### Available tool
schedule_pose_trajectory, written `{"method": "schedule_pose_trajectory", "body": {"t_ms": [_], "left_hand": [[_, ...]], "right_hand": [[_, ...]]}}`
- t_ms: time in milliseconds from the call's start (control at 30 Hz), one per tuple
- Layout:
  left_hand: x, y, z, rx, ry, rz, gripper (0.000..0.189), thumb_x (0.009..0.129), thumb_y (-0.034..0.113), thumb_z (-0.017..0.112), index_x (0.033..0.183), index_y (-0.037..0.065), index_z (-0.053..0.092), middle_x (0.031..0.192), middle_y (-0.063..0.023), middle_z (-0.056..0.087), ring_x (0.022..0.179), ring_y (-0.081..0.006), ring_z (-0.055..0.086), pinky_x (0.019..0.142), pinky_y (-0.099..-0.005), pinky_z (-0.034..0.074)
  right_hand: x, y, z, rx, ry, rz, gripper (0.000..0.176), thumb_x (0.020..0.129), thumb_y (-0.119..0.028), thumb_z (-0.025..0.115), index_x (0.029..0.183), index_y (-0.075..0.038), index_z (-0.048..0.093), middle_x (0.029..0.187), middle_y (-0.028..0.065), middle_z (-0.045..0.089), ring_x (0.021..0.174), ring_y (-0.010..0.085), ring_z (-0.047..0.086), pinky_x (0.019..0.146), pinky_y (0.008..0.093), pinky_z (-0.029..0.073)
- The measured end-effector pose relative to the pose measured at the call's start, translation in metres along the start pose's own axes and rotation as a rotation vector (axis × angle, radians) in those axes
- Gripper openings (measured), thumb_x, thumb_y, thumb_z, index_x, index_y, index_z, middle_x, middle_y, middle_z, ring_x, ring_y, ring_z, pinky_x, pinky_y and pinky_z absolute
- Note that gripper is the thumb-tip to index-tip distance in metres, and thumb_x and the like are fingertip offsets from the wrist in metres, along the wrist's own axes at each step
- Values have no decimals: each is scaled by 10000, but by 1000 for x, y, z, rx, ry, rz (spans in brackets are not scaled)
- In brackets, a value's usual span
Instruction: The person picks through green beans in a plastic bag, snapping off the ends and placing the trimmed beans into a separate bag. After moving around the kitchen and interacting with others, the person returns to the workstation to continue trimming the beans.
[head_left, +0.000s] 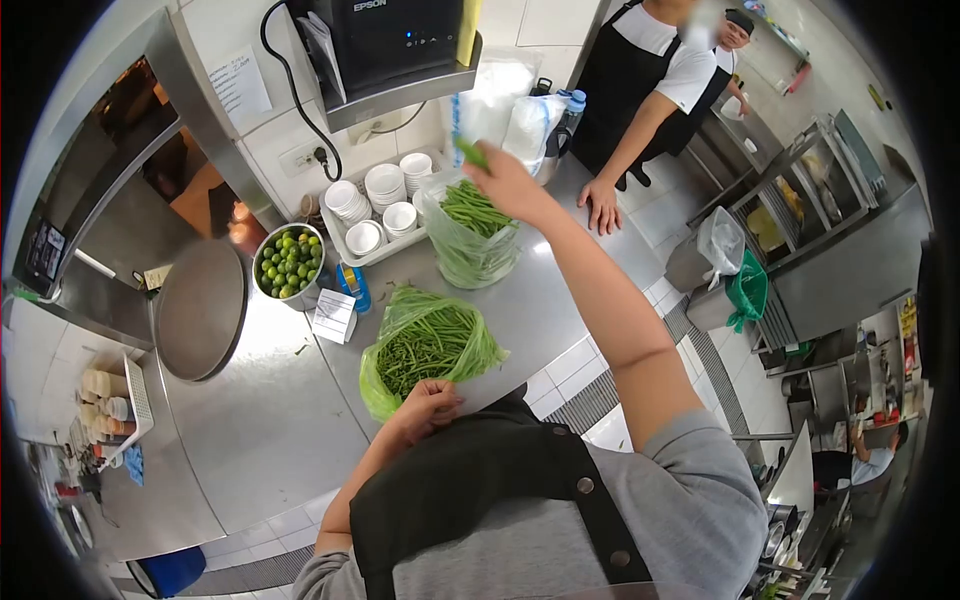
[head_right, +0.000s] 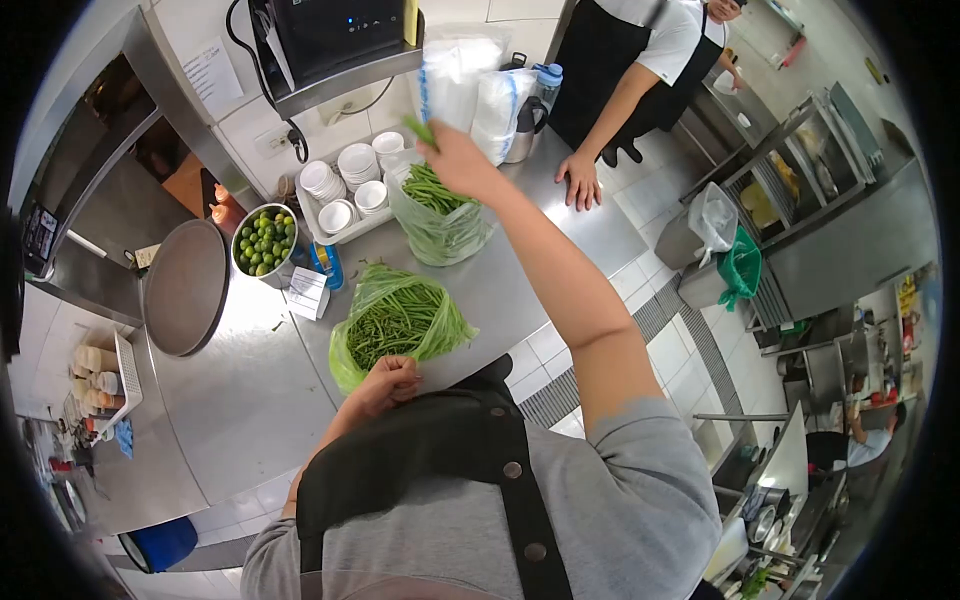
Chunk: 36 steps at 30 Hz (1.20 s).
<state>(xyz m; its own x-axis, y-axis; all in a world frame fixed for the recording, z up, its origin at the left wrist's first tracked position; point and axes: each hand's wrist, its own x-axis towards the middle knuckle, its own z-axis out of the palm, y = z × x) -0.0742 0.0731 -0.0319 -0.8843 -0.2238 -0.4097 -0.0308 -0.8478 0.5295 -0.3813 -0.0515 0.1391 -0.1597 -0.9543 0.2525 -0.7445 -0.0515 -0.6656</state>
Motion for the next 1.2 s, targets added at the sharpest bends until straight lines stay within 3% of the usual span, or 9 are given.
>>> {"method": "schedule_pose_trajectory", "body": {"t_ms": [100, 400, 500, 700, 900, 1000, 1067, 1133, 1200], "left_hand": [[3, -1, -1, 119, 18, 48, 427, 919, 9, 609, 624, 148, 334, 540, 87, 323, 441, -26, 259, 412, -230, 174], [-1, 2, -6, 36, 128, 67, 401, 919, 22, 614, 632, 147, 365, 562, 81, 346, 455, -27, 257, 427, -220, 189], [1, 2, -5, 62, 120, 72, 390, 923, 27, 608, 638, 146, 370, 566, 78, 348, 459, -30, 260, 428, -226, 179], [9, -4, -13, 98, 117, 57, 374, 940, 46, 582, 645, 142, 371, 582, 76, 351, 469, -38, 272, 434, -229, 176], [20, 12, -8, 157, 146, 104, 281, 880, 69, 692, 704, 114, 479, 611, 50, 435, 489, -54, 363, 463, -217, 281], [27, 68, 40, 789, 307, 384, 188, 850, 129, 751, 866, 59, 577, 757, -8, 568, 533, -76, 456, 497, -225, 369], [37, 98, 64, 1077, 352, 684, 363, 807, 160, 788, 1086, 32, 595, 1067, -72, 630, 618, -127, 566, 556, -255, 447], [49, 128, 93, 1328, 347, 1010, 410, 800, 142, 760, 1153, 30, 584, 1271, -91, 550, 693, -173, 620, 609, -278, 506], [53, 146, 125, 1471, 390, 929, 405, 798, 132, 745, 1161, 44, 588, 1306, -99, 534, 796, -226, 643, 642, -323, 524]], "right_hand": [[16, 38, 28, -472, -196, 5, 239, 928, -97, 499, 1103, 40, 584, 1047, 274, 666, 998, 417, 645, 866, 475, 498], [16, 45, 36, -658, -259, 102, 335, 848, -103, 596, 1130, 78, 591, 1102, 258, 656, 1059, 389, 627, 914, 448, 509], [9, 25, 2, -515, -372, 89, 340, 860, -138, 599, 1118, 83, 590, 1090, 253, 632, 1058, 380, 620, 889, 444, 492], [-13, 42, -39, -96, -132, 194, 339, 819, -133, 669, 1114, 24, 610, 1050, 195, 663, 986, 310, 638, 827, 393, 501], [-38, 60, -16, -192, -70, -89, 305, 833, -35, 543, 1129, -46, 619, 1072, 170, 670, 1000, 358, 638, 849, 440, 500], [-45, 49, -13, -292, -85, 10, 339, 826, -13, 528, 1154, -52, 605, 1117, 160, 653, 1030, 375, 625, 864, 465, 498], [-49, 37, -16, -330, -107, 50, 354, 824, -14, 529, 1170, -56, 594, 1145, 155, 638, 1042, 376, 620, 863, 477, 499], [-50, 35, -17, -380, -123, 27, 348, 831, -15, 527, 1172, -56, 586, 1146, 150, 628, 1040, 372, 621, 845, 475, 505], [-52, 38, -18, -421, -120, -37, 309, 828, -18, 542, 1134, -47, 576, 1109, 146, 626, 1027, 364, 628, 821, 466, 516]]}}
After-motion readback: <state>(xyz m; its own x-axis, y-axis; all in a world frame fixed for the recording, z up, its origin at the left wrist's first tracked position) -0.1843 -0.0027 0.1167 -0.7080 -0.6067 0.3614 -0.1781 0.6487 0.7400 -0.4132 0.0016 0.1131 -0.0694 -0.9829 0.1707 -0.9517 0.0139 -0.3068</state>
